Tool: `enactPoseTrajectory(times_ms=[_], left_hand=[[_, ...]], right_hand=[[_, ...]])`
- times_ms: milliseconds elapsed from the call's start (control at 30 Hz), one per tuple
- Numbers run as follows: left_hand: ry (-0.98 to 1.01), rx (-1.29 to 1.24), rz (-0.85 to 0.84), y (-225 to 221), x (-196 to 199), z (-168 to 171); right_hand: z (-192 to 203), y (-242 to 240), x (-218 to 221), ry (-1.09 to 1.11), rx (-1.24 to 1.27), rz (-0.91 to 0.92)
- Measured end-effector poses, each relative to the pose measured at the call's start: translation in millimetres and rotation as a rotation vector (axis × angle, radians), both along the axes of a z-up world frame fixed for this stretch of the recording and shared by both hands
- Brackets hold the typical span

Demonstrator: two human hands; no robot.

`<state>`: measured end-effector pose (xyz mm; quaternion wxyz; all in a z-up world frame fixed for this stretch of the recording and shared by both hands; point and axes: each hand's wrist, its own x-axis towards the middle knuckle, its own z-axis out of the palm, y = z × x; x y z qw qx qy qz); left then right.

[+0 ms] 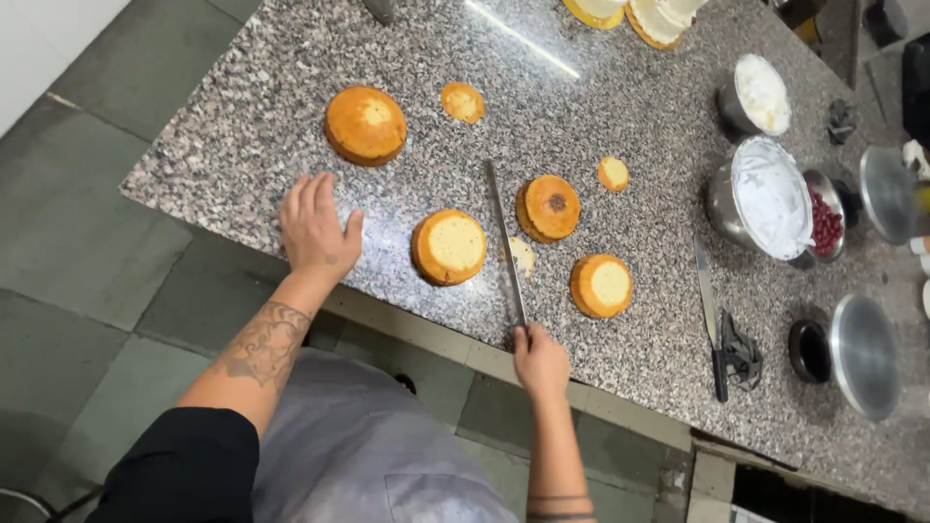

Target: The person uses a knife to trim the tops and sides of several sponge cakes on a counter, moving the scraps aside as they work. They then cut the sponges into smaller circles and continue trimming each piece by hand.

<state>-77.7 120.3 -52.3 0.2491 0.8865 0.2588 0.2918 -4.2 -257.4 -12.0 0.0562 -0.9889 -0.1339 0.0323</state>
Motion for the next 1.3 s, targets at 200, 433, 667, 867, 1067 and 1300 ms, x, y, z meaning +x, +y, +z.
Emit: enactPoseTrajectory(times_ms=[200, 433, 667, 867, 1067, 1300], left_hand=[[0.153, 0.098, -0.031, 6.2, -6.0, -4.4], [0.075, 0.081, -0.020, 9.4, -7.7, -4.0], [0.051, 0.039, -0.023, 8.3, -8.2, -4.8], [0.068, 0.045, -0.016, 8.6, -9.3, -6.1], [0.050, 0.067, -0.015, 6.8, -10.8, -2.6], [0.035, 0.100, -0.020, 7.4, -9.6, 0.0]], right_hand=[[53.3, 64.6, 29.7, -0.117, 0.237, 0.272], [41.1, 180.4, 94.4, 0.031, 0.060, 0.747], [104.5, 195.0, 103.2, 0.029, -0.121, 0.853], [118.5, 135.1, 70.5, -0.436, 0.431, 0.696], [21.4, 107.4, 27.0, -0.339, 0.321, 0.689], [-9.4, 104.4, 54.7, -0.040, 0.537, 0.173]])
